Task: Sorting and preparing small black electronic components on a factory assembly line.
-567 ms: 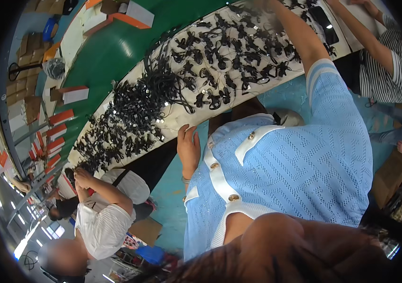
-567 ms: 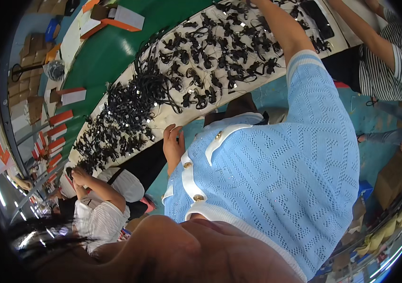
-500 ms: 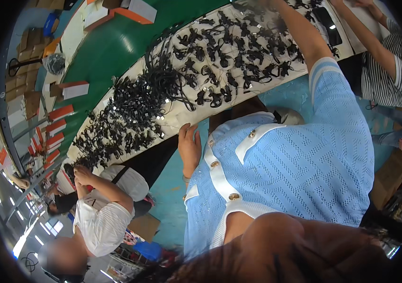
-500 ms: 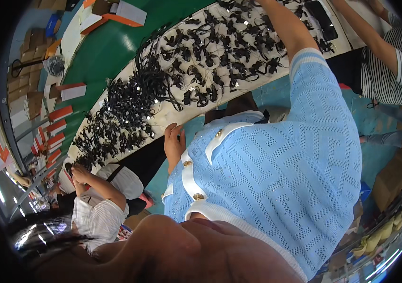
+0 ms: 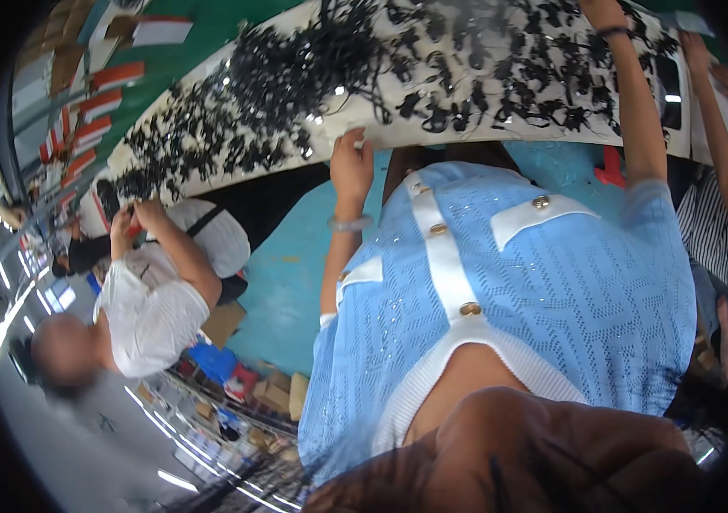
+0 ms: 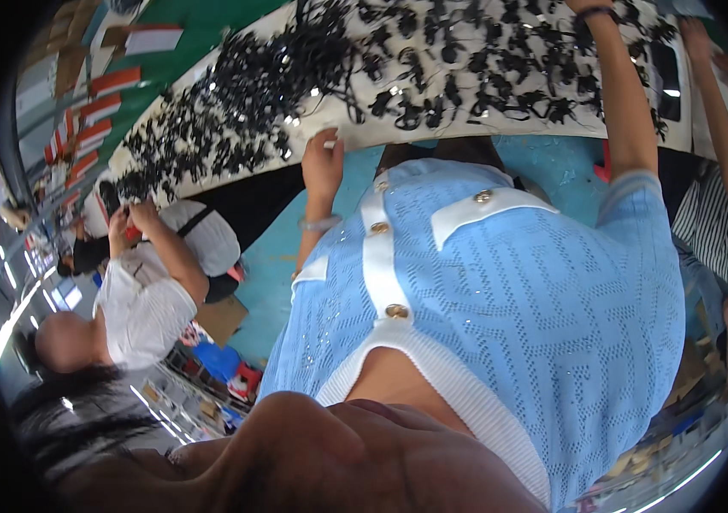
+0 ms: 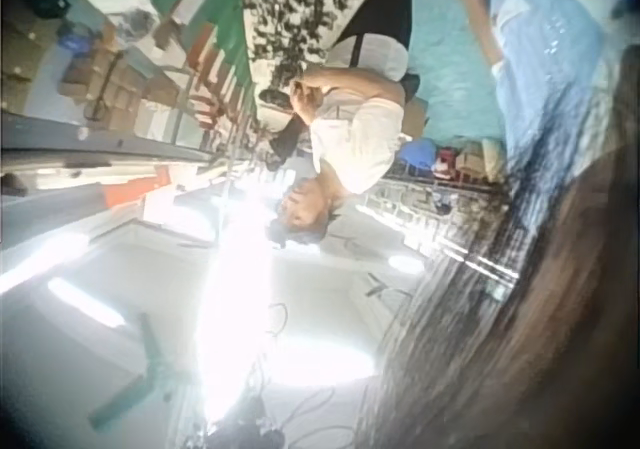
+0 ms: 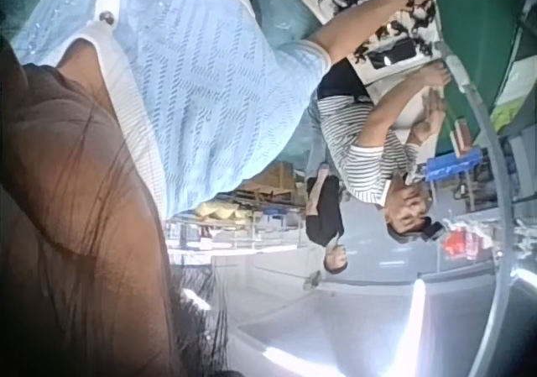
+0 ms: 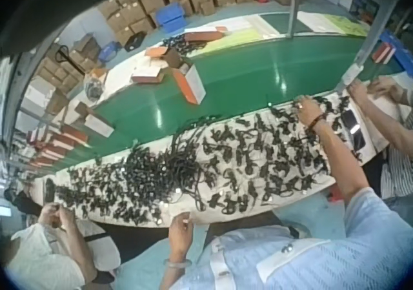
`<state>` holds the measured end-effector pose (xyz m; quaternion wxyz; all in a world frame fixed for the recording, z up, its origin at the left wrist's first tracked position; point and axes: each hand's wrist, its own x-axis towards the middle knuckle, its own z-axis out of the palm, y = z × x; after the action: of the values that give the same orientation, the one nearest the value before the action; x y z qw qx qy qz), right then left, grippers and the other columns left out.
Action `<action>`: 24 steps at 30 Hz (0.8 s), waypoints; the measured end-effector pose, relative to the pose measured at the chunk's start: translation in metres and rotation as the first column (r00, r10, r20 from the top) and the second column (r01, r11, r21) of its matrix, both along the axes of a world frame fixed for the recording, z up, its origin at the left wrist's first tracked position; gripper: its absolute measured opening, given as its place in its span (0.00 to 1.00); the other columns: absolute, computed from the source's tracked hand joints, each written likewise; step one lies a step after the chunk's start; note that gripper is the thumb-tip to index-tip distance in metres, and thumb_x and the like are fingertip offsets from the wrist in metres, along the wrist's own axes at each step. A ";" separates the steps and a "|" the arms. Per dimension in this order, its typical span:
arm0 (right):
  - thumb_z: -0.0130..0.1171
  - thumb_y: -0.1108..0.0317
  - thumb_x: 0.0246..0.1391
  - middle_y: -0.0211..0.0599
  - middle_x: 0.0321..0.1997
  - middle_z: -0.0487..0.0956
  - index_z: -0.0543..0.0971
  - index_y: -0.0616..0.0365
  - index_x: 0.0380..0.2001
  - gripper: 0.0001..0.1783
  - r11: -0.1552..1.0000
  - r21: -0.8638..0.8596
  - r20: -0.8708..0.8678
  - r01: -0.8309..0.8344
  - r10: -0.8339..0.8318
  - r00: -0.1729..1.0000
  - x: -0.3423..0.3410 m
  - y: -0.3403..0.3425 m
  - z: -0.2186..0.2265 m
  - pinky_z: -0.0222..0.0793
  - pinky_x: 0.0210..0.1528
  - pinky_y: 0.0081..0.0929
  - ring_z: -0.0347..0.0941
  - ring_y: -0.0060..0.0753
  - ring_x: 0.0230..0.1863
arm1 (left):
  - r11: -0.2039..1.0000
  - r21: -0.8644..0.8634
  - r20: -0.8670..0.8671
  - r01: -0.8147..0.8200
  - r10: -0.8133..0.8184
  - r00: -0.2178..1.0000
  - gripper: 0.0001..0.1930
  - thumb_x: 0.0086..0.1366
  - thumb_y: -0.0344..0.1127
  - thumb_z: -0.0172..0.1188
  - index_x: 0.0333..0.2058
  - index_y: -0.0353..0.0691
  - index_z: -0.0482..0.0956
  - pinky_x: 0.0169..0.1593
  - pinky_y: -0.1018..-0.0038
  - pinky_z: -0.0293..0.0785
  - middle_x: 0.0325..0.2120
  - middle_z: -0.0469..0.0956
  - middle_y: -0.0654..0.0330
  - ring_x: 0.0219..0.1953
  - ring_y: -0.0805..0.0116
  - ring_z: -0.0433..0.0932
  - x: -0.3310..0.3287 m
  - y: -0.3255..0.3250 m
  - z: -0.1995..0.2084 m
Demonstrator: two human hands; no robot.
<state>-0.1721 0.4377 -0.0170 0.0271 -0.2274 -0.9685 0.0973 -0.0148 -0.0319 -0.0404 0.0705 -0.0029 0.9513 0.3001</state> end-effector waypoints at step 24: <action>0.63 0.71 0.43 0.41 0.45 0.74 0.65 0.47 0.57 0.35 0.192 -0.471 -0.630 -0.861 0.609 0.481 0.060 -0.268 0.055 0.71 0.28 0.28 0.74 0.30 0.24 | 0.537 0.840 -0.029 0.074 -0.093 0.995 0.07 0.56 0.25 0.61 0.35 0.37 0.75 0.27 0.86 0.66 0.25 0.75 0.68 0.25 0.82 0.73 -0.080 0.032 0.110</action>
<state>-0.1121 0.1694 0.0376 0.0287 0.3023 -0.7992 0.5187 -0.0947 -0.0004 0.0692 0.0866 0.0737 0.6898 0.7150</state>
